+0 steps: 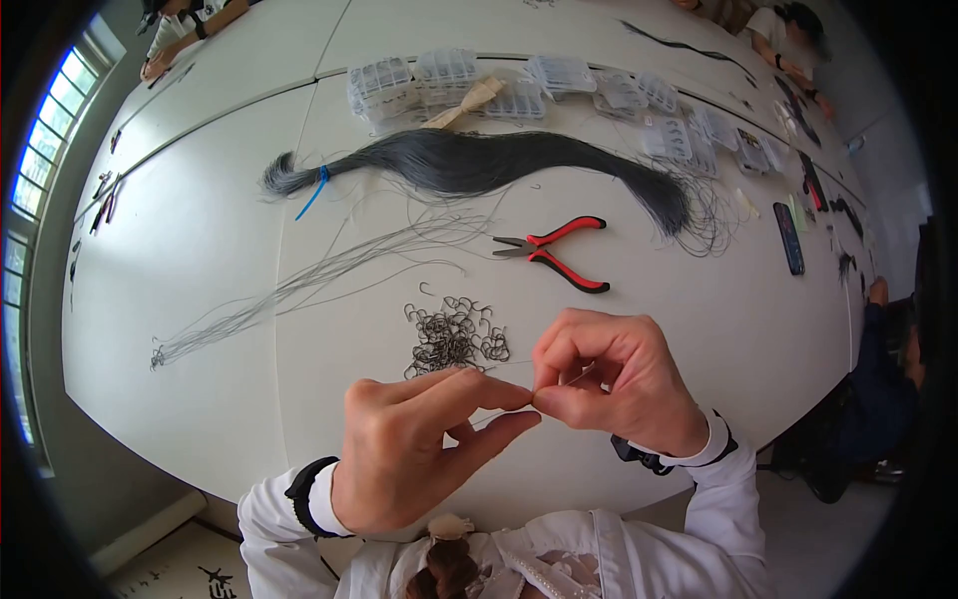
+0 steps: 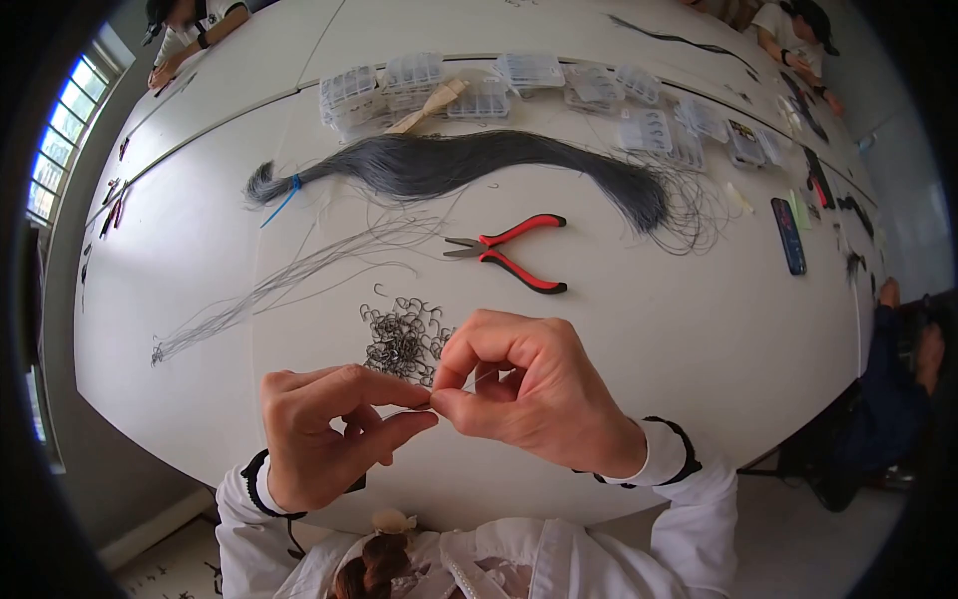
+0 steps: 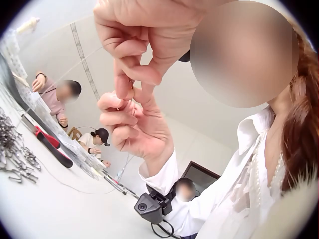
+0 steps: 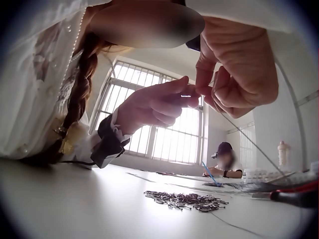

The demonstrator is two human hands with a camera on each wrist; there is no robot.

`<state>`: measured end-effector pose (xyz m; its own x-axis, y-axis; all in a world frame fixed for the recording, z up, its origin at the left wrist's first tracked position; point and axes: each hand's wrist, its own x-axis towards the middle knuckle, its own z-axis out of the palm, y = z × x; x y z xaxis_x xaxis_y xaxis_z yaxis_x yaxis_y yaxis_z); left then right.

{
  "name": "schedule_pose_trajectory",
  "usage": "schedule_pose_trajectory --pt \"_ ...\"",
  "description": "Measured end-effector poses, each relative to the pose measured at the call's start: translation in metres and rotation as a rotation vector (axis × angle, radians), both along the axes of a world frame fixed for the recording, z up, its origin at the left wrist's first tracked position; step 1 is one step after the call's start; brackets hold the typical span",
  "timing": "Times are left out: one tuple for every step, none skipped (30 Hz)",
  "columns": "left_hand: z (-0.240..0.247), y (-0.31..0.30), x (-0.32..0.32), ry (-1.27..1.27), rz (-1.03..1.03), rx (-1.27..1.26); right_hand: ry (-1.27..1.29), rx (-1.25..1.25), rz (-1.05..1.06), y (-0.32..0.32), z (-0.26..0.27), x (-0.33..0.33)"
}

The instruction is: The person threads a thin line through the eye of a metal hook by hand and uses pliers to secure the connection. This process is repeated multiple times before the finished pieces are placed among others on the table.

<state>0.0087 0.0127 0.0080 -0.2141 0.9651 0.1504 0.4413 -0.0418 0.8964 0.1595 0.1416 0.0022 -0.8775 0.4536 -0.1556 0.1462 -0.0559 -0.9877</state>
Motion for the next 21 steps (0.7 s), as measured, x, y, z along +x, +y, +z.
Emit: schedule_pose_trajectory --pt "-0.0008 -0.0004 -0.0001 0.000 -0.001 0.000 0.000 0.000 -0.001 -0.0003 0.0000 0.0000" --pt "-0.0014 -0.0008 -0.0003 0.020 -0.005 0.013 0.006 -0.003 0.000 -0.0005 0.0000 -0.0001" --pt "-0.0016 -0.0009 -0.0003 0.040 -0.010 0.026 0.011 -0.006 0.001 -0.0007 0.0001 0.0000" --pt "-0.0013 -0.0010 -0.0003 0.041 -0.011 0.026 0.012 -0.006 0.000 -0.0008 0.0002 0.0000" --pt "-0.0007 -0.0011 -0.0002 0.084 -0.015 0.046 0.008 -0.001 0.000 -0.0009 0.0005 0.0001" --pt "-0.0003 -0.0010 0.0000 0.128 -0.019 0.066 0.005 0.003 0.000 -0.0009 0.0008 0.0002" --pt "-0.0001 -0.0008 0.0002 0.129 -0.019 0.067 0.006 0.004 0.000 -0.0008 0.0012 0.0003" --pt "0.0001 -0.0008 0.0004 0.137 -0.020 0.079 0.006 0.005 0.003 -0.0009 0.0014 0.0005" --pt "0.0001 -0.0008 0.0005 0.146 -0.021 0.091 0.006 0.006 0.005 -0.0010 0.0016 0.0006" --pt "-0.0001 -0.0007 0.0005 0.146 -0.022 0.091 0.007 0.006 0.004 -0.0011 0.0016 0.0007" --pt "-0.0005 -0.0006 0.0005 0.158 -0.021 0.105 0.007 0.001 0.002 -0.0013 0.0017 0.0008" --pt "-0.0006 -0.0005 0.0006 0.169 -0.021 0.118 0.007 -0.004 -0.001 -0.0015 0.0017 0.0009" --pt "-0.0005 -0.0006 0.0006 0.170 -0.023 0.118 0.008 -0.004 -0.003 -0.0017 0.0016 0.0009" --pt "-0.0003 -0.0005 0.0006 0.178 -0.022 0.125 0.010 -0.006 -0.005 -0.0018 0.0015 0.0008" --pt "-0.0001 -0.0005 0.0006 0.186 -0.022 0.132 0.013 -0.008 -0.007 -0.0019 0.0015 0.0008" --pt "-0.0001 -0.0004 0.0009 0.187 -0.023 0.133 0.014 -0.007 -0.009 -0.0020 0.0016 0.0008" --pt "-0.0001 -0.0002 0.0013 0.191 -0.017 0.142 0.014 -0.005 -0.008 -0.0021 0.0020 0.0009" --pt "-0.0002 -0.0001 0.0016 0.196 -0.010 0.152 0.014 -0.003 -0.008 -0.0021 0.0022 0.0010" --pt "-0.0003 -0.0002 0.0017 0.197 -0.011 0.153 0.015 -0.002 -0.009 -0.0022 0.0020 0.0012" --pt "-0.0003 -0.0002 0.0017 0.216 -0.005 0.154 0.017 -0.006 -0.009 -0.0024 0.0014 0.0014" --pt "-0.0005 -0.0003 0.0018 0.236 0.002 0.156 0.018 -0.009 -0.010 -0.0024 0.0009 0.0016"
